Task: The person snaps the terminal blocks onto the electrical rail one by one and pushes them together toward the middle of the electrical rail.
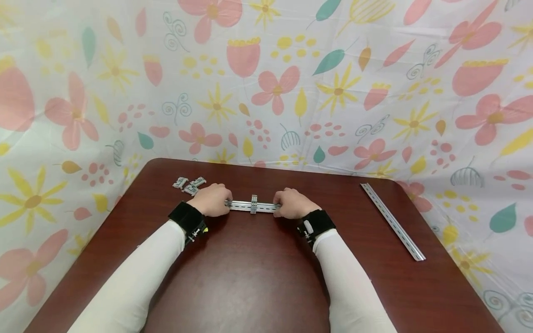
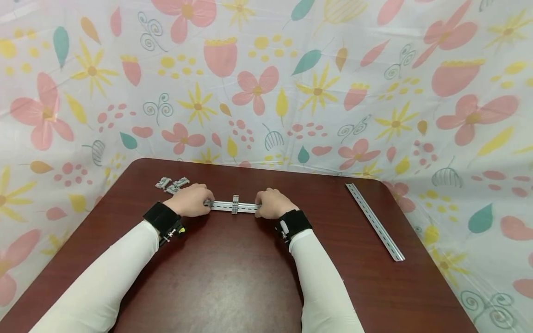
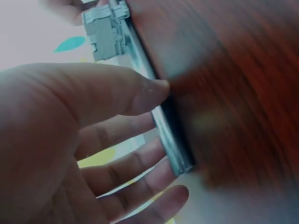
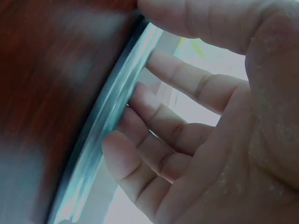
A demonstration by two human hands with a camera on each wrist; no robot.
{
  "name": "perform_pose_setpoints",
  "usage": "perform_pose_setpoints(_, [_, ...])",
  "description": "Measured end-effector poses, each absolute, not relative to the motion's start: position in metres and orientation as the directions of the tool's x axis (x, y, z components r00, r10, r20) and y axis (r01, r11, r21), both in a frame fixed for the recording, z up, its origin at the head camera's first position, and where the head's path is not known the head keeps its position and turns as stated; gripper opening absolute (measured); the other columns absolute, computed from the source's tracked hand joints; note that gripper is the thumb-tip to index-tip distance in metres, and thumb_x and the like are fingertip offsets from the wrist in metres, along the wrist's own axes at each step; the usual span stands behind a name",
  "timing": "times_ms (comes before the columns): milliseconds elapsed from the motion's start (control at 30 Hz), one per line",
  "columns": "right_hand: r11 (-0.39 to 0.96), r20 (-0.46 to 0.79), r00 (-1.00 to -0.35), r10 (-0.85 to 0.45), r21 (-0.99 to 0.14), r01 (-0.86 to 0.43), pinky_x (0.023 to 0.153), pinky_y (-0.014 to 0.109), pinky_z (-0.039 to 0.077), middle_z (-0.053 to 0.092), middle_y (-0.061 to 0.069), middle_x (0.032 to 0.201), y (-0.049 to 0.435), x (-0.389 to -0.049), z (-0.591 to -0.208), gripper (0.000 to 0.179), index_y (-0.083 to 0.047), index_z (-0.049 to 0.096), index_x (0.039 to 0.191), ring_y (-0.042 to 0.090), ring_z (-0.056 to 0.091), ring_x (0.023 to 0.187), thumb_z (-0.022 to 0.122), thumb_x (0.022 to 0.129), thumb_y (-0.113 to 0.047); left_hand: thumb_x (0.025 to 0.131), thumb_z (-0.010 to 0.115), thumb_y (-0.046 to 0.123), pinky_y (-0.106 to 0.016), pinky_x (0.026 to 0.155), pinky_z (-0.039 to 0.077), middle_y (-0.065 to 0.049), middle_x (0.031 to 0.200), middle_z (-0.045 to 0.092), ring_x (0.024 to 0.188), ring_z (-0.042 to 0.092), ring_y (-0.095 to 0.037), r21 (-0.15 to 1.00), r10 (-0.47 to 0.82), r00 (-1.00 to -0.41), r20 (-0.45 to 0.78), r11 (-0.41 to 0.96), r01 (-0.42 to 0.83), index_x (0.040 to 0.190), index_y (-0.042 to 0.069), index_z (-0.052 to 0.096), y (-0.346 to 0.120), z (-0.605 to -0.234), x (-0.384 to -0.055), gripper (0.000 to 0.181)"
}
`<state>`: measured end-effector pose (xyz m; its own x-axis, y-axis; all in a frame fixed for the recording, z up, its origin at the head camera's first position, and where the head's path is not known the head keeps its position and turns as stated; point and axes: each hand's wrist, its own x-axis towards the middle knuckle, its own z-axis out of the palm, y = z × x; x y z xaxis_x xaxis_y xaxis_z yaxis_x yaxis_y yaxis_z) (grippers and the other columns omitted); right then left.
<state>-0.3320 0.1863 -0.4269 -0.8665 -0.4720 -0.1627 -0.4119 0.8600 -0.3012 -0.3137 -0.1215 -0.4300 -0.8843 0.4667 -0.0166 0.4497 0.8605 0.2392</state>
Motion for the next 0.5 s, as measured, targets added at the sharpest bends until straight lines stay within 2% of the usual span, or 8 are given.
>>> perform_pose_setpoints(333, [0.883, -0.145, -0.890, -0.433, -0.265, -0.386, 0.106, 0.050, 0.052, 0.064, 0.014, 0.130, 0.190, -0.360, -0.431, 0.035, -0.010, 0.075, 0.135, 0.035, 0.058, 0.126, 0.078, 0.105, -0.027, 0.105, 0.067, 0.013, -0.052, 0.093, 0.056, -0.015, 0.127, 0.065, 0.118, 0.058, -0.036, 0.182, 0.442, -0.897, 0.003, 0.882, 0.435, 0.131, 0.010, 0.080, -0.115, -0.440, -0.346, 0.029])
perform_pose_setpoints(500, [0.887, -0.149, -0.890, -0.431, -0.251, -0.387, 0.109, 0.051, 0.050, 0.062, 0.016, 0.134, 0.191, -0.379, -0.432, 0.037, -0.010, 0.073, 0.139, 0.039, 0.055, 0.133, 0.075, 0.107, -0.028, 0.109, 0.064, 0.011, -0.055, 0.092, 0.059, -0.017, 0.125, 0.064, 0.119, 0.059, -0.038, 0.118, 0.444, -0.896, 0.012, 0.889, 0.443, 0.125, 0.010, 0.081, -0.110, -0.441, -0.362, 0.023])
